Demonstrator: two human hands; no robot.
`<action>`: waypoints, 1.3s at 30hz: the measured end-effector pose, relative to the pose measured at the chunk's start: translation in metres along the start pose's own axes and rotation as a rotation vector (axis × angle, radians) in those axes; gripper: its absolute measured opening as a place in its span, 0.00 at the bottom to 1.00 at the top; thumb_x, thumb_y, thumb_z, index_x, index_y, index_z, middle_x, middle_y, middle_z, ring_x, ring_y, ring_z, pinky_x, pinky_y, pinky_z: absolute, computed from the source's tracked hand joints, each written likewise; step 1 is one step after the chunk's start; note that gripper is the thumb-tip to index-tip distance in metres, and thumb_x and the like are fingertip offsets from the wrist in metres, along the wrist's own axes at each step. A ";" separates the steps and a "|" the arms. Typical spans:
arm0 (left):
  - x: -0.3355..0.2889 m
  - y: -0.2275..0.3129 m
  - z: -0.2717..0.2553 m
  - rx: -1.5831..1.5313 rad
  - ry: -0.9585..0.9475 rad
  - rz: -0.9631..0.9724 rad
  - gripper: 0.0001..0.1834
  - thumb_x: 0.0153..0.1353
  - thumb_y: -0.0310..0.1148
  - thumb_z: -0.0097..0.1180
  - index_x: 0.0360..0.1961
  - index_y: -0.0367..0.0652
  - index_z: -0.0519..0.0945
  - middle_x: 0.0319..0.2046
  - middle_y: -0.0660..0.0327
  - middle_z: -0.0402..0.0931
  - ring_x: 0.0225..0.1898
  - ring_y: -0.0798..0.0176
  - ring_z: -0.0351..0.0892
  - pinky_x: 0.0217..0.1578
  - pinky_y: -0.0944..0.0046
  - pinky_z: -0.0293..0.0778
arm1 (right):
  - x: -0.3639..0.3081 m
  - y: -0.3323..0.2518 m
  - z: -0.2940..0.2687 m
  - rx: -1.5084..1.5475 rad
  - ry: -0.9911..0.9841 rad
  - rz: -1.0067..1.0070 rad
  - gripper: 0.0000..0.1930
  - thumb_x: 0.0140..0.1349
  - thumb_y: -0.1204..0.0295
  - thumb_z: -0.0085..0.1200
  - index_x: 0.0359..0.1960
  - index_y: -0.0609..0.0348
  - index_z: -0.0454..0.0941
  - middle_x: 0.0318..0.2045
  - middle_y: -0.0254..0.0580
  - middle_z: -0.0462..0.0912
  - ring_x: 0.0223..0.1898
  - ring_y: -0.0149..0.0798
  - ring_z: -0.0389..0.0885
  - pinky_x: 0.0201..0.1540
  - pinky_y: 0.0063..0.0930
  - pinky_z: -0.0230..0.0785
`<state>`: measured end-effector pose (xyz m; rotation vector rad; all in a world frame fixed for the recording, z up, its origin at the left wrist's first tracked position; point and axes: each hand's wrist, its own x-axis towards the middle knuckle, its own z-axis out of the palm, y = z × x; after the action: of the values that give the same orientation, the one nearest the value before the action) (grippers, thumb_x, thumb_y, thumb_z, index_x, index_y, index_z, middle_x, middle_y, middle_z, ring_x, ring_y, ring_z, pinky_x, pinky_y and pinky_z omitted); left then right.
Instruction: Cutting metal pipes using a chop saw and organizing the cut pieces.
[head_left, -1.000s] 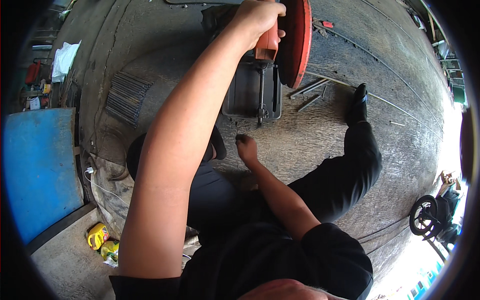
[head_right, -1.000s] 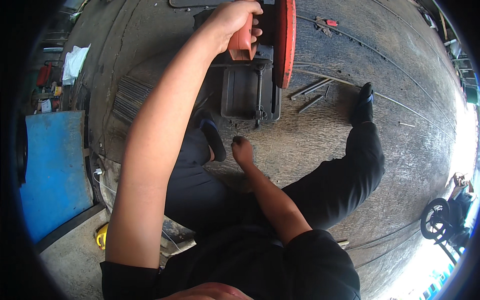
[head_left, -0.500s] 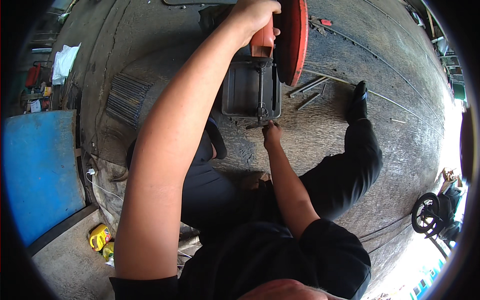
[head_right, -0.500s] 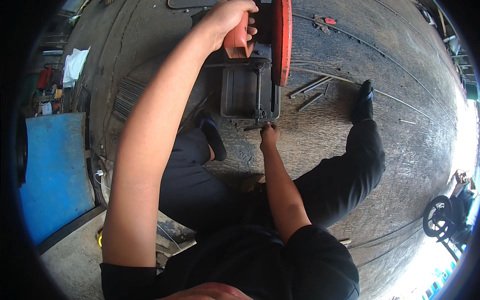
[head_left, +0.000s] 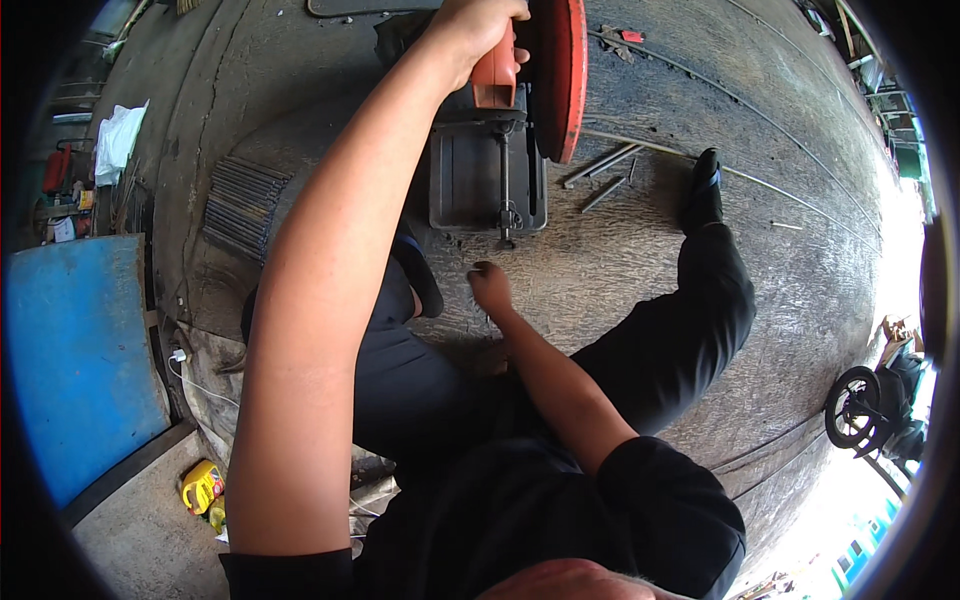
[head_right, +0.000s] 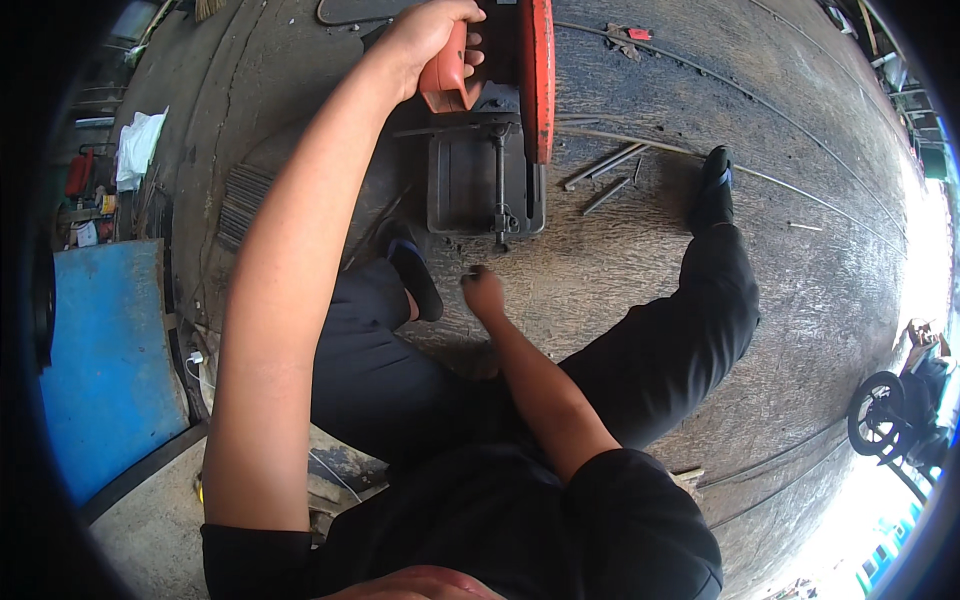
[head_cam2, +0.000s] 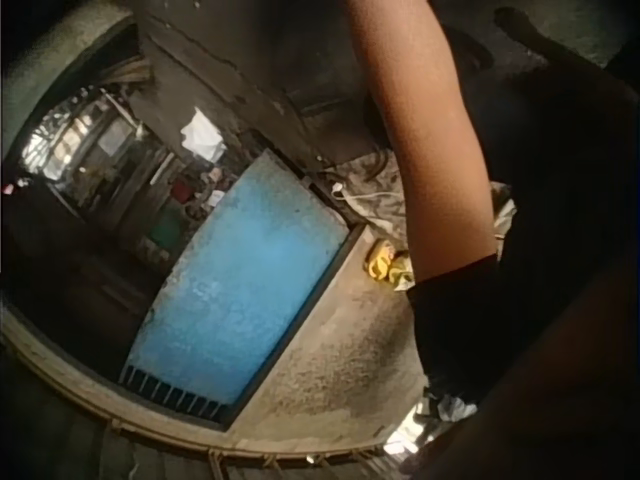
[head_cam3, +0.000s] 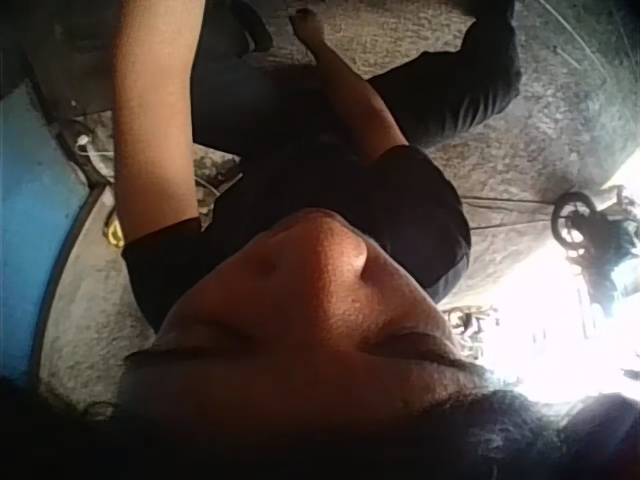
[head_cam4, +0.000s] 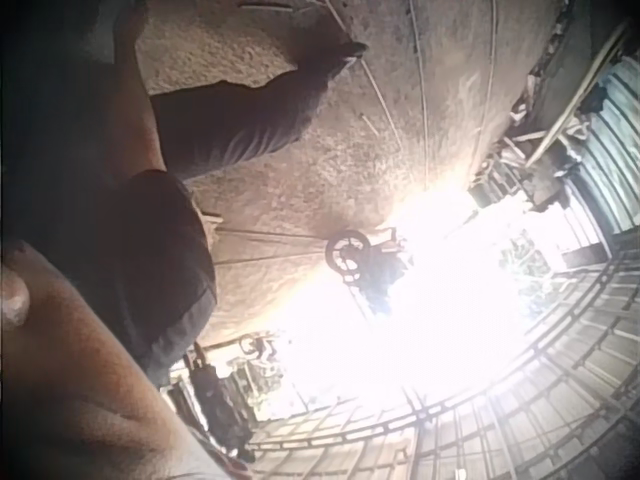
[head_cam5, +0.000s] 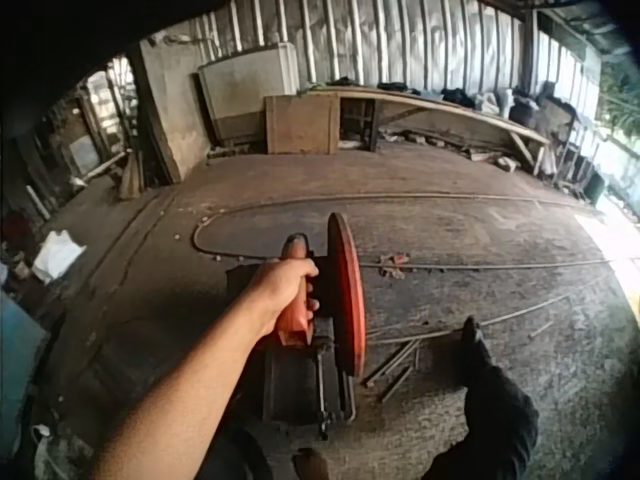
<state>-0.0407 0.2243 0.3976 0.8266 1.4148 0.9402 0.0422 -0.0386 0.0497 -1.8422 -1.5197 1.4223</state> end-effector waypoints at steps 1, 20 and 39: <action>0.000 0.000 0.000 -0.001 0.003 -0.003 0.12 0.53 0.34 0.54 0.30 0.37 0.69 0.21 0.57 0.68 0.17 0.59 0.73 0.14 0.57 0.71 | 0.004 0.009 -0.005 0.036 0.028 0.114 0.22 0.55 0.66 0.54 0.50 0.67 0.74 0.39 0.58 0.82 0.41 0.53 0.81 0.46 0.38 0.71; 0.002 -0.001 -0.002 0.017 -0.011 -0.030 0.12 0.54 0.36 0.53 0.31 0.38 0.70 0.24 0.58 0.69 0.21 0.60 0.74 0.18 0.60 0.72 | -0.023 -0.010 0.008 -0.181 -0.157 -0.236 0.22 0.59 0.61 0.50 0.49 0.65 0.75 0.45 0.61 0.78 0.46 0.59 0.77 0.52 0.46 0.66; 0.005 -0.005 -0.009 0.004 0.014 -0.031 0.11 0.53 0.35 0.53 0.29 0.39 0.69 0.19 0.58 0.67 0.18 0.60 0.72 0.15 0.58 0.70 | -0.010 -0.038 -0.014 -0.179 0.278 -0.220 0.24 0.54 0.70 0.55 0.52 0.71 0.69 0.51 0.67 0.72 0.53 0.63 0.71 0.57 0.45 0.63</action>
<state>-0.0495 0.2263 0.3911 0.8002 1.4374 0.9216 0.0349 -0.0296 0.0892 -1.8152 -1.6852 0.9157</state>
